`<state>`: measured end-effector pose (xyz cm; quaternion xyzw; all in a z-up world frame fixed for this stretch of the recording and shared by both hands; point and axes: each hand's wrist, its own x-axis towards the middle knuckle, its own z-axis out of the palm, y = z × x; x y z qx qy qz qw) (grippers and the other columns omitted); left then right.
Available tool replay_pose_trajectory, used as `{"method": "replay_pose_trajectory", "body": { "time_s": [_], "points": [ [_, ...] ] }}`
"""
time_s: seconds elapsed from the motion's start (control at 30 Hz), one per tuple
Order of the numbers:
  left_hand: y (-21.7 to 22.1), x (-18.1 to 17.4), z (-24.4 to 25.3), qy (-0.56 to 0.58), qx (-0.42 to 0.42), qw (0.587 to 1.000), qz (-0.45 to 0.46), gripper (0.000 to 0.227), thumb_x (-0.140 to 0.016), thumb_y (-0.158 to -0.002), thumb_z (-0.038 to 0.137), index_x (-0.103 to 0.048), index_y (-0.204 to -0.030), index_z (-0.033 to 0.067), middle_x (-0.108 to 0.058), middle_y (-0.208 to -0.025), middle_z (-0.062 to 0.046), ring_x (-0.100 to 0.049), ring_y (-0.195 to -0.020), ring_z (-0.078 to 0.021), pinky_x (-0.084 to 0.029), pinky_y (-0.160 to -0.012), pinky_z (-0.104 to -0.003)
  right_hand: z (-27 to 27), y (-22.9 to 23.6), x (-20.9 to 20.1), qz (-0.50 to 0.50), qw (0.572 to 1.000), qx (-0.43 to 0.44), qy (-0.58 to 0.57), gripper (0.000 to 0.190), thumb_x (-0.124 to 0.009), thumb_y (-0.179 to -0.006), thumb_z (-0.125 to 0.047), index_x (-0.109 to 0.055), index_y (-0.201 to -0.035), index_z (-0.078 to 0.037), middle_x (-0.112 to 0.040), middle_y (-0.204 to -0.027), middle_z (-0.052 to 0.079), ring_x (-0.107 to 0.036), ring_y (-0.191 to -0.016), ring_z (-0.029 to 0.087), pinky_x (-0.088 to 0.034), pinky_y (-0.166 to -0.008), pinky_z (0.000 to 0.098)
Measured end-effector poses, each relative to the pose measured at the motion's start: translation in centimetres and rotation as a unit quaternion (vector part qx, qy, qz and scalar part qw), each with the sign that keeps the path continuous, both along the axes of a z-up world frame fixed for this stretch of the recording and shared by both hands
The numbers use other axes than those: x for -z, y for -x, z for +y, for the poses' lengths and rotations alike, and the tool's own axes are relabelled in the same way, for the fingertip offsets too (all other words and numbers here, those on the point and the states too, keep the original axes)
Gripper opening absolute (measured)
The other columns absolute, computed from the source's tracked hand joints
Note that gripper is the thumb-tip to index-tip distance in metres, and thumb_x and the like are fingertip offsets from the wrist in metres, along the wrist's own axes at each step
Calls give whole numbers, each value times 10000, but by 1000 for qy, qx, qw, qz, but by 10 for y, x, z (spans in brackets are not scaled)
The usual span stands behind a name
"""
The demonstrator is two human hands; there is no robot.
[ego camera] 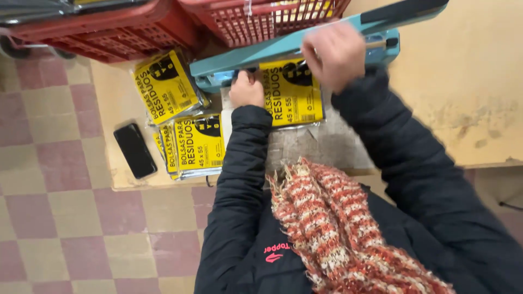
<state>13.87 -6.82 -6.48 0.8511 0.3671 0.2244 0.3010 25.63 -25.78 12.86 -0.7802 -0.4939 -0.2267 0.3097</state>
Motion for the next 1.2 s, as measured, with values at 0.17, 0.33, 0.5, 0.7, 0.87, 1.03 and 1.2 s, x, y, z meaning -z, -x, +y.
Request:
{"method": "replay_pose_trajectory", "body": {
  "time_s": [0.17, 0.33, 0.5, 0.7, 0.87, 1.03, 1.2],
  "points": [
    [6, 12, 2, 207, 19, 973, -101, 236, -786, -884, 211, -592, -850, 81, -633, -727, -48, -595, -648, -185, -510, -644, -343, -1, -11, -15, 61, 991, -88, 85, 147, -813, -987, -121, -676, -988, -67, -691, -896, 90, -685, -828, 289, -528, -736, 369],
    [36, -15, -3, 500, 81, 827, -243, 257, -727, -888, 39, -640, -1117, 116, -671, -827, 35, -578, -717, -46, -454, -639, -215, -40, 20, 67, 294, 932, 107, 180, 190, -790, -1021, -233, -715, -971, -65, -737, -885, 117, -717, -785, 251, -529, -708, 342],
    [58, -52, -13, 392, 203, 873, -206, 62, -688, -987, 9, -698, -1048, 9, -689, -950, 26, -631, -874, -65, -528, -816, -222, -43, 5, 141, 569, 815, -27, -106, 301, -660, -1081, -146, -614, -1337, 5, -717, -1140, 50, -673, -991, 111, -572, -866, 278],
    [82, -130, -21, 402, 257, 848, -231, 32, -626, -1049, 25, -635, -1080, 19, -638, -1043, 6, -609, -962, -60, -530, -854, -230, -25, 8, 110, 479, 872, -44, -94, 249, -726, -1052, -94, -621, -1250, 13, -682, -1115, 45, -654, -1004, 107, -562, -888, 272],
    [93, -155, -23, 277, 246, 887, -277, 30, -607, -1059, 2, -598, -1075, 26, -625, -1038, -10, -587, -966, -87, -490, -899, -229, -23, 22, 97, 659, 721, -118, -180, 168, -647, -1022, -80, -650, -1187, -51, -717, -1063, -11, -672, -930, 58, -550, -810, 229],
    [110, -189, -22, 180, 219, 908, -309, 69, -617, -1031, -36, -598, -1065, 21, -606, -1029, -46, -589, -967, -129, -486, -908, -258, -41, 46, 30, 625, 740, -116, -222, 69, -661, -1063, -61, -714, -1081, -21, -734, -1004, 9, -665, -885, 82, -556, -829, 256],
    [127, -234, -26, 102, 239, 919, -296, 90, -572, -1062, -52, -578, -1091, 33, -676, -1062, -69, -668, -989, -154, -525, -908, -253, -61, 72, -40, 369, 922, -88, -82, 40, -750, -1010, 16, -743, -971, 22, -731, -986, 93, -691, -915, 179, -532, -830, 287]
  ]
}}
